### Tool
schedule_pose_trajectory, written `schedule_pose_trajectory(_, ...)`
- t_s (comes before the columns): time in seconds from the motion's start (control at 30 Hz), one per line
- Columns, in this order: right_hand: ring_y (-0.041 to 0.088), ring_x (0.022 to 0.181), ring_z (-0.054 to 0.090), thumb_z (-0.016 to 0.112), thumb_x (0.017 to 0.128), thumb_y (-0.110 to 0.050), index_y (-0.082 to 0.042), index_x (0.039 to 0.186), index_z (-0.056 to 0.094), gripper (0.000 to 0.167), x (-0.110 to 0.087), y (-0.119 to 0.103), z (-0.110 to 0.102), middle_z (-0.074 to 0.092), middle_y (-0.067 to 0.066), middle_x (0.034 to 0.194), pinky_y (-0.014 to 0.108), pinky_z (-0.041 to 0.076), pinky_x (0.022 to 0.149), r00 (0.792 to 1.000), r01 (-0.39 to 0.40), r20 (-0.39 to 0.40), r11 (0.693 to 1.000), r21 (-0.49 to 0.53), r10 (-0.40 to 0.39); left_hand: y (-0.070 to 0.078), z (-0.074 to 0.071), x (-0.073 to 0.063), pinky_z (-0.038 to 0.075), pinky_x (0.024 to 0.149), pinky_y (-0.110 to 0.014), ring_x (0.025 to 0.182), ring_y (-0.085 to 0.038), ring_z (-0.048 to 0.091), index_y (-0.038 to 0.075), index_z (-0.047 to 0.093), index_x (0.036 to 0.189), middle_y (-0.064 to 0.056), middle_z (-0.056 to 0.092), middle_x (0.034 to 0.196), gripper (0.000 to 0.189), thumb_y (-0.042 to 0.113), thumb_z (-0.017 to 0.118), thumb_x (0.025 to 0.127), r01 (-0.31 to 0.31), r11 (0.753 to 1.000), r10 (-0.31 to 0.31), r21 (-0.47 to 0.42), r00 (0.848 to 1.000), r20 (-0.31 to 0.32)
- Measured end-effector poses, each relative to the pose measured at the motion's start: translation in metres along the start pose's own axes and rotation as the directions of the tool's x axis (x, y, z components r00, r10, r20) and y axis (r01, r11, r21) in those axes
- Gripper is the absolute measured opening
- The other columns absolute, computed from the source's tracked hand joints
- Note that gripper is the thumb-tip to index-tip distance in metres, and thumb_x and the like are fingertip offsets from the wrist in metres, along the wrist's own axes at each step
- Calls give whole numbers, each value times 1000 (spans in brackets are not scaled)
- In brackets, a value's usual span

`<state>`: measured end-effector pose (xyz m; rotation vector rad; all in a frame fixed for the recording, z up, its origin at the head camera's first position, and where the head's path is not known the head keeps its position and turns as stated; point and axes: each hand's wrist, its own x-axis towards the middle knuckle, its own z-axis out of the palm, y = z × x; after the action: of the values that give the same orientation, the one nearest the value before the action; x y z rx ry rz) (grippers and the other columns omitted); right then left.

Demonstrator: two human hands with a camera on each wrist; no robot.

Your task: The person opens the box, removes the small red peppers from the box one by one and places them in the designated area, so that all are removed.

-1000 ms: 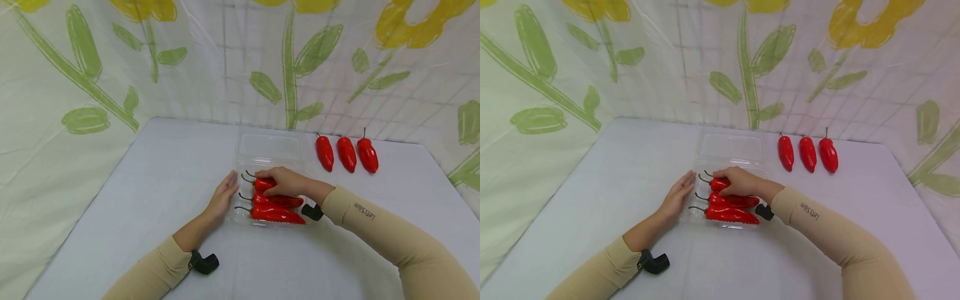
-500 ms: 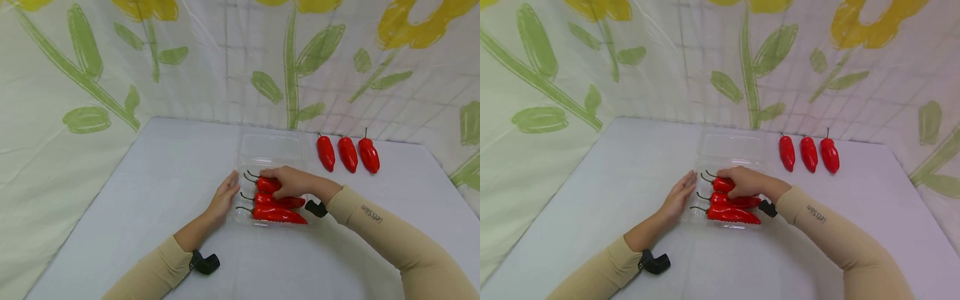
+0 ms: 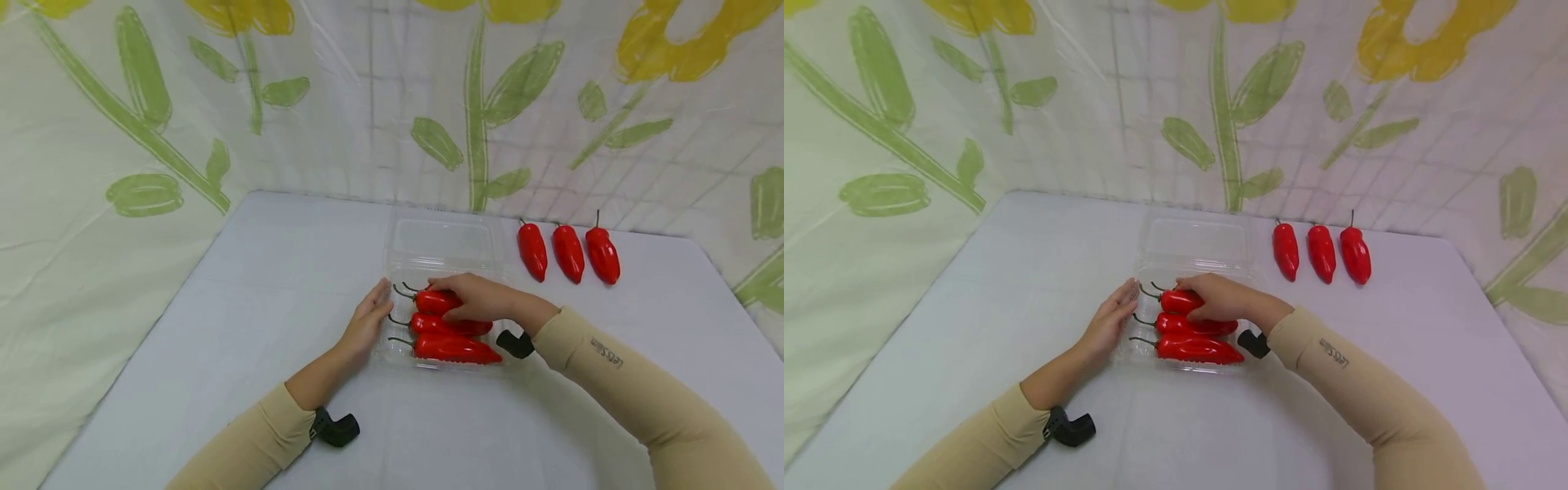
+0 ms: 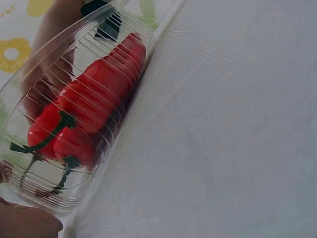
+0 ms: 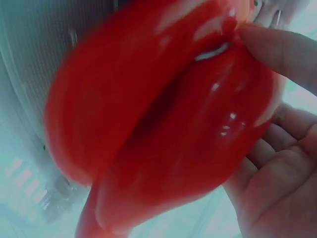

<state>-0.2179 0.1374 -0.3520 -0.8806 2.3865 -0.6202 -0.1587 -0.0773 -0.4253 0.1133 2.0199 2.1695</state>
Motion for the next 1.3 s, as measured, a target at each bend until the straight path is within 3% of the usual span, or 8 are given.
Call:
schedule_pose_trajectory(0.2, 18, 101, 55, 63, 88, -19, -16, 128, 47, 44, -3, -4, -1, 60, 1, 111, 32, 54, 85, 999, 27, -45, 998, 59, -24, 0, 1, -1, 10, 118, -44, 145, -31, 11, -5, 14, 147, -19, 15, 155, 56, 8, 35, 97, -5, 1000, 5, -14, 1000, 3)
schedule_pose_trajectory(0.43, 21, 108, 56, 63, 88, -19, -18, 133, 43, 49, -5, -6, -5, 60, 3, 117, 36, 54, 87, 993, 63, -104, 989, 131, -50, -1, 1, -1, 9, 118, -44, 145, -31, 10, -4, 15, 147, -19, 15, 155, 56, 7, 36, 96, -7, 1000, 7, -18, 1000, -7)
schedule_pose_trajectory(0.73, 25, 103, 57, 61, 89, -28, -17, 129, 34, 49, -7, -6, -8, 53, 12, 120, 38, 54, 86, 989, 39, -151, 972, 233, -3, -1, 1, -1, 9, 118, -44, 145, -29, 10, -4, 13, 147, -18, 14, 155, 56, 8, 35, 97, -5, 1000, 5, -11, 1000, 5)
schedule_pose_trajectory(0.93, 27, 110, 54, 64, 87, -23, -22, 141, 36, 60, -10, -4, -9, 54, 10, 123, 38, 55, 84, 986, 17, -166, 967, 254, 26, 0, 1, -1, 10, 118, -44, 145, -30, 10, -4, 13, 147, -18, 14, 155, 56, 9, 35, 97, -2, 1000, 2, -4, 1000, 12)
schedule_pose_trajectory(1.1, 28, 121, 44, 57, 91, -20, -29, 149, 20, 69, -14, -2, -12, 47, 9, 136, 44, 49, 94, 991, 2, -129, 965, 261, 33, 1, 1, -2, 10, 118, -44, 145, -30, 11, -3, 14, 147, -18, 15, 155, 56, 9, 36, 97, 1, 1000, -1, -2, 1000, 8)
schedule_pose_trajectory(1.2, 29, 122, 42, 54, 93, -23, -27, 150, 16, 69, -17, 0, -15, 44, 11, 139, 46, 48, 95, 991, -1, -132, 963, 268, 38, 1, 1, -2, 10, 118, -44, 145, -30, 10, -3, 14, 147, -18, 14, 155, 55, 9, 35, 98, -3, 1000, 3, 0, 1000, 9)
schedule_pose_trajectory(1.3, 29, 115, 46, 54, 93, -26, -21, 150, 20, 66, -21, 2, -19, 49, 13, 132, 42, 50, 90, 981, -7, -182, 962, 275, 59, 0, 0, -2, 10, 118, -44, 145, -29, 10, -3, 14, 147, -17, 14, 155, 55, 9, 35, 98, 0, 1000, 0, 6, 1000, 7)
